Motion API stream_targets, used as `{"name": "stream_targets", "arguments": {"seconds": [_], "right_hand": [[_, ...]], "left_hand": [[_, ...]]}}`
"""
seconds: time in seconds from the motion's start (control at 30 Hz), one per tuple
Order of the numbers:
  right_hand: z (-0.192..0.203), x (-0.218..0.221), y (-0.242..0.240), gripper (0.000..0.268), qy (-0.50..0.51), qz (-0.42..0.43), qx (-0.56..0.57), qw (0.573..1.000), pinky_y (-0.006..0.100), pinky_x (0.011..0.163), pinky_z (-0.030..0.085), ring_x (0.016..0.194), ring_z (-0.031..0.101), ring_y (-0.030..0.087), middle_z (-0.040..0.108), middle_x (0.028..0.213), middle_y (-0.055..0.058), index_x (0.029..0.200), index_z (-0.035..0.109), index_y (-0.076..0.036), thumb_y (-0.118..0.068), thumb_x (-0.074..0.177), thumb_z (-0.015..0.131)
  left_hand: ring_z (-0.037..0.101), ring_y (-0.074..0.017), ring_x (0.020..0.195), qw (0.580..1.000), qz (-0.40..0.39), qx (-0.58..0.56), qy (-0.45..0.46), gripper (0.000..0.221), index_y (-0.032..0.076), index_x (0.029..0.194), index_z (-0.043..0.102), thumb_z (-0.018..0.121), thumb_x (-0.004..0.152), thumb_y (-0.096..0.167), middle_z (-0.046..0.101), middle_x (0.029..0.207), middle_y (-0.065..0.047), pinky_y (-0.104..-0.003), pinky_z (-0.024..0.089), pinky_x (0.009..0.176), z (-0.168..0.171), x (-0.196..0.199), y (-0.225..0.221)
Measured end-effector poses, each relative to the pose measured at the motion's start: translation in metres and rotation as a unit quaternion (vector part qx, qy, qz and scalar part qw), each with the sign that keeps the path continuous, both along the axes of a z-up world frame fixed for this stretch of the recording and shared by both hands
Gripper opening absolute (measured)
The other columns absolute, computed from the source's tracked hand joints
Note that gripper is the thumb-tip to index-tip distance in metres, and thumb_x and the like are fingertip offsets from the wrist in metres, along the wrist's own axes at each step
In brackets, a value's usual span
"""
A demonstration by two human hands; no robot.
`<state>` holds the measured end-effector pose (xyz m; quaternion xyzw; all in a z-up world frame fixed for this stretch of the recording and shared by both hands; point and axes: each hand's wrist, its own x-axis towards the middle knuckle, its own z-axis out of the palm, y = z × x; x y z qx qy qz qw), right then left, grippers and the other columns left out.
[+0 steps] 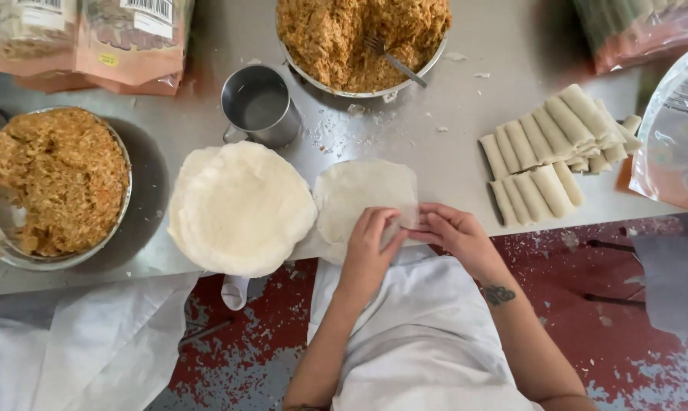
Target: Preparing and rolling lumpia by placing meat filling on wrappers and folding them into rolls.
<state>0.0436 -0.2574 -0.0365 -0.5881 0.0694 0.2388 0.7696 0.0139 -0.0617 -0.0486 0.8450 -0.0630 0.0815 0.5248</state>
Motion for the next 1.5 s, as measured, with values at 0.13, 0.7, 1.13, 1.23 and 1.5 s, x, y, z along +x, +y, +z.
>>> {"name": "stream_targets", "arguments": {"seconds": [0.13,0.7,1.13,1.23,1.5], "right_hand": [[0.004,-0.001,0.007,0.032,-0.048,0.016,-0.095,0.994,0.037,0.092,0.065,0.096,0.075,0.017,0.079,0.11,0.017,0.134,0.069,0.005,-0.001,0.105,0.056],[-0.006,0.0,0.022,0.054,-0.195,-0.036,-0.266,0.943,0.032,0.085,0.065,0.088,0.073,0.02,0.075,0.097,0.016,0.139,0.067,-0.003,-0.005,0.087,0.084],[0.0,0.009,0.005,0.043,-0.235,0.086,-0.508,0.824,0.045,0.073,0.061,0.072,0.075,0.03,0.074,0.074,0.006,0.13,0.063,-0.026,-0.021,0.089,0.076],[0.005,0.027,0.023,0.035,-0.275,0.067,-0.514,0.81,0.049,0.072,0.06,0.08,0.074,0.034,0.074,0.085,0.009,0.124,0.066,-0.021,-0.037,0.094,0.075],[0.003,0.032,0.009,0.03,-0.243,0.066,-0.536,0.806,0.048,0.08,0.061,0.086,0.076,0.034,0.077,0.084,0.003,0.12,0.074,-0.033,-0.03,0.09,0.077]], "left_hand": [[0.071,-0.0219,0.096,0.998,0.026,0.052,-0.01,0.056,0.012,0.129,0.058,0.087,0.086,0.033,0.061,0.108,-0.005,-0.033,0.065,0.084,-0.008,0.002,-0.017],[0.08,-0.0268,0.089,0.996,0.06,-0.034,0.058,0.026,0.008,0.126,0.072,0.069,0.1,0.006,0.08,0.099,-0.014,-0.036,0.067,0.079,0.017,0.0,-0.008],[0.077,-0.0322,0.083,0.977,0.08,0.148,0.129,0.016,0.012,0.105,0.068,0.064,0.104,0.027,0.077,0.087,-0.012,-0.044,0.06,0.076,0.0,0.021,0.021],[0.075,-0.0338,0.095,0.985,0.046,0.146,0.076,0.027,0.013,0.113,0.065,0.075,0.095,0.03,0.076,0.095,-0.012,-0.045,0.06,0.084,0.027,0.039,0.002],[0.075,-0.0291,0.093,0.976,0.018,0.2,0.089,0.014,0.016,0.102,0.071,0.074,0.096,0.028,0.077,0.09,-0.007,-0.042,0.059,0.084,0.02,0.046,0.011]]}}
